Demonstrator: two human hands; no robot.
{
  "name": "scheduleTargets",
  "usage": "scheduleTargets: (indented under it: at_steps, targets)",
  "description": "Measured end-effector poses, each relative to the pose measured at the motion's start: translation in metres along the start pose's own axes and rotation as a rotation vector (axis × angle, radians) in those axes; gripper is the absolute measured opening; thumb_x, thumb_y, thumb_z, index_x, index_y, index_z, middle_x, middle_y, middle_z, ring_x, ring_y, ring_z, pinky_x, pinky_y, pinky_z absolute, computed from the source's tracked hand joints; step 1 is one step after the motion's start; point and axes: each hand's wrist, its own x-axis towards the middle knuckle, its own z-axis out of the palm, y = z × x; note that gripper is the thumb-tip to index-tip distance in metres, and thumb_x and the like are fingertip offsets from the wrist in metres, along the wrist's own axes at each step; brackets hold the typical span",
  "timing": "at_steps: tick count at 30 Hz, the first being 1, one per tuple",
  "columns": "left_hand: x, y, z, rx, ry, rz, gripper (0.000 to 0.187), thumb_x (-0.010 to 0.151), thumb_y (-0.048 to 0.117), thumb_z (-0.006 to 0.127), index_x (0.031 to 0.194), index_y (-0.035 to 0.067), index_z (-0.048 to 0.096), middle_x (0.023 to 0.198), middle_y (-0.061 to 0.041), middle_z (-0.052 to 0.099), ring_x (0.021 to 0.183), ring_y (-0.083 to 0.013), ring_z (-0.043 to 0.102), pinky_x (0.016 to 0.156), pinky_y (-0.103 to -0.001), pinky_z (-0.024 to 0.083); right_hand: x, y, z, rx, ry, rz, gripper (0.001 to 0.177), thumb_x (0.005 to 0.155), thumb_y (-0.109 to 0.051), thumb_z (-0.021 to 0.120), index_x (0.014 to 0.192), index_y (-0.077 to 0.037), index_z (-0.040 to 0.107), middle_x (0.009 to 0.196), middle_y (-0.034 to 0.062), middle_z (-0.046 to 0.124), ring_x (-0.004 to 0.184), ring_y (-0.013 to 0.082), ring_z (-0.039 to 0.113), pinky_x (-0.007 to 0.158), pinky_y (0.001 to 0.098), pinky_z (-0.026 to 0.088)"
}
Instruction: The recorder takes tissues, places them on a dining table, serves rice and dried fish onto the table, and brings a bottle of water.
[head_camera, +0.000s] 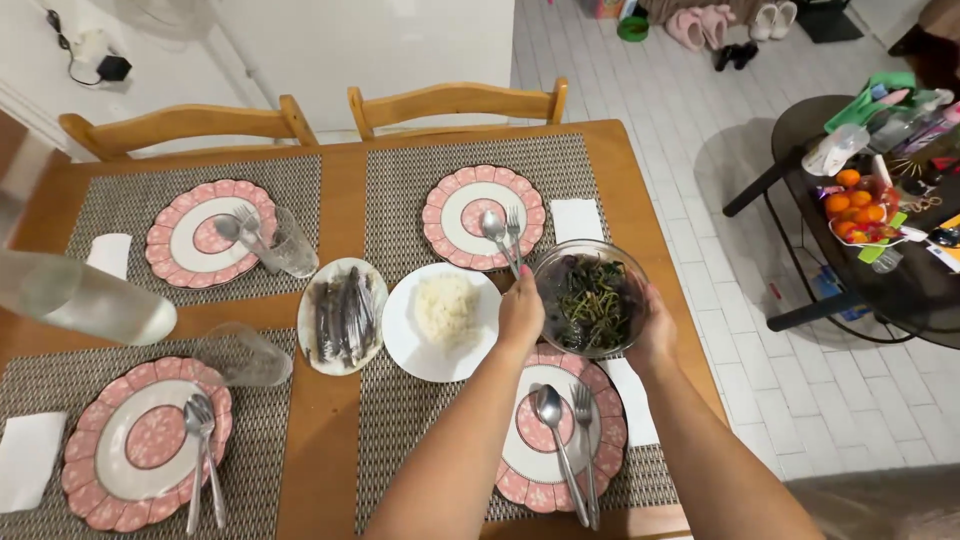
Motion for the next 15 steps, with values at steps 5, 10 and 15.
scheduleTargets:
  at_steps: [5, 10, 15]
  targets:
    - [0.015, -0.011, 0.008, 0.068, -0.067, -0.115, 0.072, 0.105, 0.056, 0.027, 0.129, 0.001, 0.066, 0.130, -0.027, 0.066, 0.129, -0.0434, 0.056, 0.109, -0.044, 0.042, -0.003, -0.002, 0.013, -0.036, 0.077, 0.056, 0.051, 0.108, -0.035, 0.030, 0.144, -0.006, 0.052, 0.151, 0.0068, 0.054, 0.142, 0.0239, 0.045, 0.122, 0.0400, 0.029]
    - [0.018, -0.017, 0.001, -0.033, -0.068, -0.118, 0.067, 0.104, 0.055, 0.030, 0.123, 0.001, 0.064, 0.120, -0.020, 0.066, 0.118, -0.0377, 0.059, 0.102, -0.044, 0.042, 0.009, 0.019, 0.005, -0.039, 0.083, 0.076, 0.051, 0.108, -0.034, 0.030, 0.144, -0.006, 0.053, 0.150, 0.0066, 0.054, 0.141, 0.0238, 0.045, 0.122, 0.0402, 0.030]
    - [0.024, -0.021, -0.006, -0.008, -0.046, -0.124, 0.064, 0.106, 0.051, 0.031, 0.092, -0.005, 0.059, 0.088, -0.018, 0.066, 0.087, -0.0337, 0.062, 0.085, -0.045, 0.047, 0.016, 0.033, 0.009, -0.034, 0.047, 0.061, 0.050, 0.108, -0.033, 0.031, 0.144, -0.005, 0.053, 0.149, 0.0067, 0.056, 0.141, 0.0232, 0.046, 0.122, 0.0396, 0.030]
